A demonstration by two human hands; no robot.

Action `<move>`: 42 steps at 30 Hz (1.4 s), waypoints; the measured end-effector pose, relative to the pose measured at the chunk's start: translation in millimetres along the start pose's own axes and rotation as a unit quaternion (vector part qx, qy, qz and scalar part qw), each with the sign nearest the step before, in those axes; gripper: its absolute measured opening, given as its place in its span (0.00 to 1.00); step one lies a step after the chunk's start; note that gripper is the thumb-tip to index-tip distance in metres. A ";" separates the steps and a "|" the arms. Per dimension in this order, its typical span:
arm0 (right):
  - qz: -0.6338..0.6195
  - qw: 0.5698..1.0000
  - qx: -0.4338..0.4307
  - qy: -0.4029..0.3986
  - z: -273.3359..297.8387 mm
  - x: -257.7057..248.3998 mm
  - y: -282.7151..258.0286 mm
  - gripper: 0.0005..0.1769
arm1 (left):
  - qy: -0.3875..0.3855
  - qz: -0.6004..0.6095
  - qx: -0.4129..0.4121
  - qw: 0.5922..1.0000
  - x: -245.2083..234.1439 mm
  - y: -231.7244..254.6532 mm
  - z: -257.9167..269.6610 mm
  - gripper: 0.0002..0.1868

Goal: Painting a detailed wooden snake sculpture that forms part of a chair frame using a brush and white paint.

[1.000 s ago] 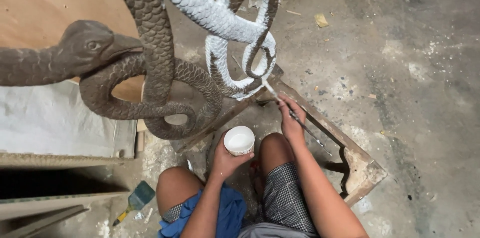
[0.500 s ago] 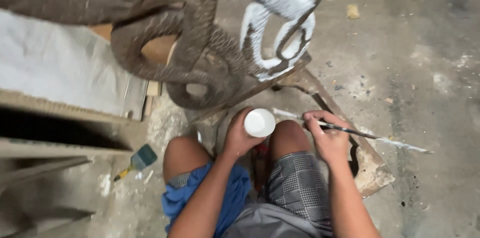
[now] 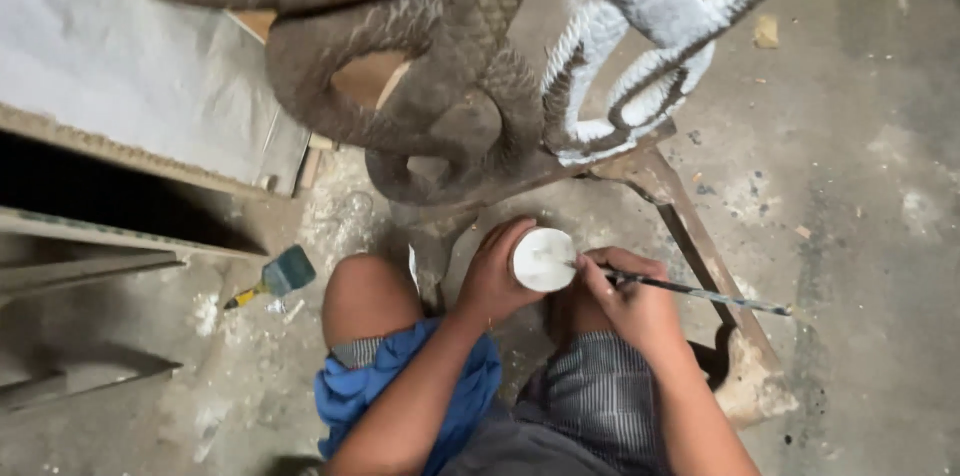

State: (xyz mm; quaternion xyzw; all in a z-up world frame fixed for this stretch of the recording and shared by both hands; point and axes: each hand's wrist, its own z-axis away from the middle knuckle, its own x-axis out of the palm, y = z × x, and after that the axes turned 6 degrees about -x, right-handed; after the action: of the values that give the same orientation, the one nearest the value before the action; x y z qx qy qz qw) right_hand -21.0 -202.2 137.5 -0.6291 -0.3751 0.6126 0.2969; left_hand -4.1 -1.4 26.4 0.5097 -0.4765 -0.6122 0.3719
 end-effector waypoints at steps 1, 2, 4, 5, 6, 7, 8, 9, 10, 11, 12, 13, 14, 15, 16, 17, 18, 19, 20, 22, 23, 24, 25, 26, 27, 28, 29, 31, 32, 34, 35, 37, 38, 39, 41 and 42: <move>-0.002 1.000 0.002 -0.002 -3.1 1.1 8.0 0.06 | 0.000 -0.001 -0.003 1.000 -2.2 2.0 3.6 0.48; -0.028 0.999 0.019 -0.004 -7.6 0.4 15.5 0.06 | -0.004 -0.001 -0.015 1.000 -4.0 5.0 2.8 0.48; -0.052 0.998 0.046 0.000 -19.0 -4.0 26.0 0.06 | -0.019 0.001 -0.027 0.999 -8.1 9.0 -2.1 0.48; -0.089 0.995 0.051 -0.014 -24.9 -7.9 28.1 0.06 | -0.022 -0.002 -0.058 0.998 -10.6 10.7 -5.5 0.49; -0.125 0.991 0.051 -0.022 -35.9 -13.2 29.8 0.07 | -0.026 -0.006 -0.082 0.996 -14.5 13.2 -15.9 0.50; -0.121 0.991 0.055 -0.011 -36.5 -13.7 37.4 0.07 | -0.037 -0.005 -0.077 0.996 -10.7 4.3 -13.8 0.50; -0.138 0.988 0.054 -0.041 -39.6 -16.4 44.6 0.07 | -0.002 -0.050 -0.030 0.998 -7.3 -3.3 -16.4 0.47; -0.154 0.984 0.052 -0.071 -40.9 -19.0 50.9 0.07 | 0.035 -0.093 0.017 0.995 -4.2 -10.7 -17.3 0.44; -0.151 0.985 0.055 -0.058 -48.2 -21.6 42.0 0.07 | 0.024 -0.091 0.025 0.995 -2.4 -6.1 -21.1 0.44; -0.192 0.978 0.027 -0.075 -53.2 -23.6 33.0 0.08 | 0.038 -0.077 0.026 0.996 -0.7 -2.1 -22.2 0.44; -0.233 0.968 -0.003 -0.092 -56.4 -24.8 23.0 0.08 | 0.052 -0.065 0.029 0.996 -0.5 2.3 -21.2 0.43; -0.231 0.970 -0.002 -0.078 -54.6 -27.2 18.0 0.08 | 0.041 -0.064 0.038 0.996 0.1 0.6 -16.1 0.43; -0.240 0.967 0.007 -0.083 -55.6 -30.4 17.2 0.06 | 0.043 -0.059 0.019 0.997 4.1 -4.2 -13.9 0.44; -0.249 0.964 0.015 -0.087 -56.4 -31.7 18.1 0.07 | 0.045 -0.054 0.000 0.998 8.1 -11.6 -11.8 0.44; -0.244 0.967 0.010 -0.079 -57.4 -34.0 24.2 0.07 | 0.042 -0.051 0.010 0.998 14.7 -13.3 -14.6 0.44; -0.251 0.963 0.038 -0.091 -57.4 -34.7 31.8 0.08 | 0.069 -0.049 -0.002 0.996 21.6 -17.3 -16.4 0.45; -0.263 0.956 0.070 -0.106 -50.3 -32.2 38.9 0.08 | 0.096 -0.049 -0.021 0.994 27.4 -21.7 -8.1 0.46; -0.263 0.957 0.069 -0.102 -51.2 -30.8 45.4 0.08 | 0.093 -0.049 -0.017 0.994 27.2 -22.5 -14.9 0.46; -0.256 0.959 0.062 -0.105 -51.4 -33.3 53.4 0.07 | 0.098 -0.045 -0.015 0.994 32.5 -20.8 -16.2 0.46; -0.250 0.959 0.055 -0.122 -48.6 -35.9 71.3 0.07 | 0.112 -0.042 -0.022 0.993 38.9 -15.2 -16.7 0.45; -0.258 0.959 0.058 -0.102 -43.7 -37.2 79.8 0.07 | 0.103 -0.034 -0.023 0.994 40.3 -9.5 -13.8 0.44; -0.272 0.957 0.061 -0.080 -35.8 -35.0 84.9 0.07 | 0.091 -0.033 -0.025 0.995 35.8 -1.6 -7.0 0.43; -0.280 0.953 0.063 -0.091 -33.0 -41.1 87.3 0.07 | 0.099 -0.039 -0.035 0.994 38.3 0.8 -6.3 0.43; -0.252 0.963 0.043 -0.083 -28.2 -44.5 88.9 0.07 | 0.081 -0.022 -0.058 0.995 38.7 2.6 -2.2 0.45; -0.224 0.971 0.023 -0.075 -23.3 -47.5 89.2 0.07 | 0.064 -0.003 -0.080 0.995 37.7 4.9 2.6 0.46; -0.229 0.969 0.015 -0.087 -23.4 -50.9 91.5 0.07 | 0.080 -0.007 -0.082 0.993 40.0 -0.3 0.0 0.46; -0.190 0.978 0.055 -0.068 -23.8 -53.8 92.5 0.10 | 0.090 0.000 -0.058 0.994 40.6 -4.9 -2.3 0.48; -0.155 0.980 0.106 -0.061 -9.1 -57.9 84.7 0.13 | 0.101 0.003 -0.051 0.994 40.1 1.7 12.4 0.49; -0.174 0.977 0.115 -0.049 -10.1 -62.3 79.3 0.10 | 0.106 0.001 -0.048 0.993 40.0 11.0 11.5 0.50; -0.195 0.973 0.114 -0.038 -10.4 -66.8 72.1 0.07 | 0.119 -0.004 -0.039 0.992 38.2 27.0 11.0 0.51; -0.197 0.973 0.111 -0.038 -10.1 -66.7 71.2 0.07 | 0.125 0.004 -0.041 0.991 36.9 33.0 11.0 0.51; -0.196 0.974 0.106 -0.039 -11.5 -71.7 71.4 0.07 | 0.133 0.014 -0.041 0.990 34.3 41.1 10.6 0.51; -0.200 0.973 0.112 -0.036 -11.4 -75.4 72.9 0.07 | 0.141 0.015 -0.047 0.989 33.2 42.4 13.8 0.51; -0.203 0.971 0.118 -0.033 -12.3 -77.5 74.7 0.08 | 0.150 0.016 -0.052 0.987 31.1 42.3 16.4 0.51; -0.189 0.976 0.103 -0.039 -18.3 -77.2 77.9 0.08 | 0.147 0.029 -0.050 0.987 26.7 36.9 16.7 0.51; -0.177 0.978 0.097 -0.046 -16.0 -76.3 79.6 0.08 | 0.139 0.040 -0.055 0.988 26.3 33.6 23.2 0.50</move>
State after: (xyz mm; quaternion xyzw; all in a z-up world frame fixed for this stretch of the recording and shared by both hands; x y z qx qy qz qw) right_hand 6.0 -307.7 114.1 -0.4917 -0.4325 0.6123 0.4429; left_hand -33.2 -30.5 52.3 0.5489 -0.4056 -0.5453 0.4866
